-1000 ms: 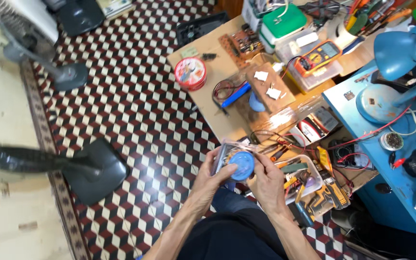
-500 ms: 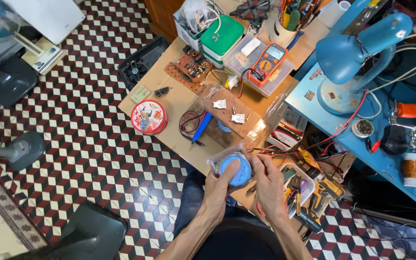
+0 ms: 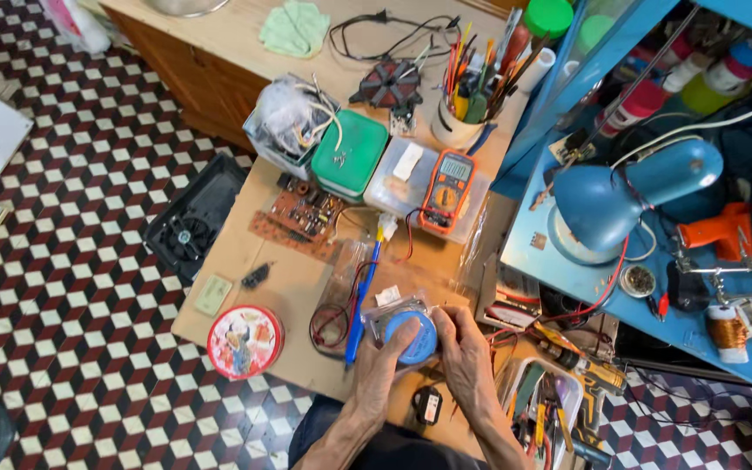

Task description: The person strips and twists wires, then uses pliers to cut and open a packaged component. They handle a coiled copper wire assembly, inspecting and adjusting its connections on a cluttered workbench.

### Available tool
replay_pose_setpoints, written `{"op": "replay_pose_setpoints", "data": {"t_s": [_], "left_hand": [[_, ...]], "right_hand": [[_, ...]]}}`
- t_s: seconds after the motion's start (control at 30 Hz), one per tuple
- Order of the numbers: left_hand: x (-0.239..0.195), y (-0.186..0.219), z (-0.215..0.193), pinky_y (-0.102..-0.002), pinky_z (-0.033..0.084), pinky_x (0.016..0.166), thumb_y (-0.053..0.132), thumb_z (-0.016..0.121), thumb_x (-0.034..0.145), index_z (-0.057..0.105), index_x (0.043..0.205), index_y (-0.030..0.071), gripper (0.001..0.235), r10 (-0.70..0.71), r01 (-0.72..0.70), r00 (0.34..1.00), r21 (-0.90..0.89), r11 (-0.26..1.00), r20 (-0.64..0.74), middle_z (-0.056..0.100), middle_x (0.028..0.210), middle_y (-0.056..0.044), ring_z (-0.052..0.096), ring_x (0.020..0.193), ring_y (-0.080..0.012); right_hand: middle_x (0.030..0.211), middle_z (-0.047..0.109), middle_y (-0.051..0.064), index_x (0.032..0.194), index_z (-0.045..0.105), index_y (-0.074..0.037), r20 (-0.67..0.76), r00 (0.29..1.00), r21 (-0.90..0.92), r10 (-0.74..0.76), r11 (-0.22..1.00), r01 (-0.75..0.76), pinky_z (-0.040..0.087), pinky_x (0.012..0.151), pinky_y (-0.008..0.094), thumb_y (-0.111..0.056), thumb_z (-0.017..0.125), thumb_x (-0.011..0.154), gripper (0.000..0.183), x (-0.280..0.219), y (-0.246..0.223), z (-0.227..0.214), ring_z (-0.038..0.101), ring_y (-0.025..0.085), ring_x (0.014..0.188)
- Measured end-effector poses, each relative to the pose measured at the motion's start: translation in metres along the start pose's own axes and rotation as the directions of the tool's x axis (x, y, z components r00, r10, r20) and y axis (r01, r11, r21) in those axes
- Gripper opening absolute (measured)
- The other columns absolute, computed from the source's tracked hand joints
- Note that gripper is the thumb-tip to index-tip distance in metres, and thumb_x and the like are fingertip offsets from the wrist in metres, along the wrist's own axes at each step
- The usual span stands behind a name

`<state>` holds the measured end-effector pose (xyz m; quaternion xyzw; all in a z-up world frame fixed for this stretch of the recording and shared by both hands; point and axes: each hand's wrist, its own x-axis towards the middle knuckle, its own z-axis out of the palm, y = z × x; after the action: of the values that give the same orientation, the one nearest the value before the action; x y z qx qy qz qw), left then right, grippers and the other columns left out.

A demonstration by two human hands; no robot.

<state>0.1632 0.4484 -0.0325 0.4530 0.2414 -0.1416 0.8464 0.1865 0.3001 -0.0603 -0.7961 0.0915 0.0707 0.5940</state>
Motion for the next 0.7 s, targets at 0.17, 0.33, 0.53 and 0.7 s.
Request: {"op": "replay_pose_setpoints", "data": {"t_s": [0.17,0.33,0.53,0.7], "left_hand": [[0.036,0.048,-0.022,-0.044,0.061,0.093,0.041,0.074,0.082,0.059,0.139,0.010,0.066,0.002,0.000,1.000,-0.086,0.996,0.021,0.068,0.121,-0.007,0.068,0.108,-0.0179],[0.071,0.069,-0.059,-0.042,0.061,0.093,0.039,0.075,0.081,0.055,0.138,0.010,0.067,-0.040,0.036,0.995,-0.037,0.999,-0.093,0.069,0.123,-0.006,0.069,0.109,-0.0178],[0.099,0.077,-0.083,-0.043,0.063,0.090,0.041,0.071,0.081,0.053,0.138,0.008,0.068,-0.163,0.154,0.980,-0.078,0.985,-0.112,0.068,0.121,-0.007,0.070,0.109,-0.0209],[0.111,0.081,-0.083,-0.042,0.061,0.083,0.040,0.071,0.083,0.055,0.137,0.008,0.065,-0.276,0.279,0.949,-0.008,0.960,-0.154,0.069,0.116,-0.010,0.070,0.102,-0.0216]], "right_hand": [[0.071,0.066,0.011,0.102,0.063,0.001,0.042,0.995,0.258,0.092,0.961,-0.100,0.049,0.053,0.030,-0.029,0.050,0.106,0.033,0.080,-0.033,0.021,0.060,0.017,0.056],[0.079,0.069,0.006,0.106,0.065,0.002,-0.222,0.975,0.103,-0.006,0.994,0.029,0.049,0.057,0.027,-0.028,0.050,0.108,0.034,0.160,-0.049,0.012,0.061,0.013,0.064],[0.094,0.070,0.007,0.114,0.062,-0.001,-0.461,0.880,0.161,-0.115,0.964,0.210,0.054,0.066,0.028,-0.028,0.055,0.106,0.029,0.257,-0.088,-0.025,0.065,0.012,0.074],[0.094,0.071,0.007,0.118,0.060,0.000,-0.453,0.876,0.185,-0.166,0.944,0.275,0.052,0.066,0.027,-0.025,0.053,0.109,0.028,0.264,-0.107,-0.016,0.065,0.011,0.075]]}}
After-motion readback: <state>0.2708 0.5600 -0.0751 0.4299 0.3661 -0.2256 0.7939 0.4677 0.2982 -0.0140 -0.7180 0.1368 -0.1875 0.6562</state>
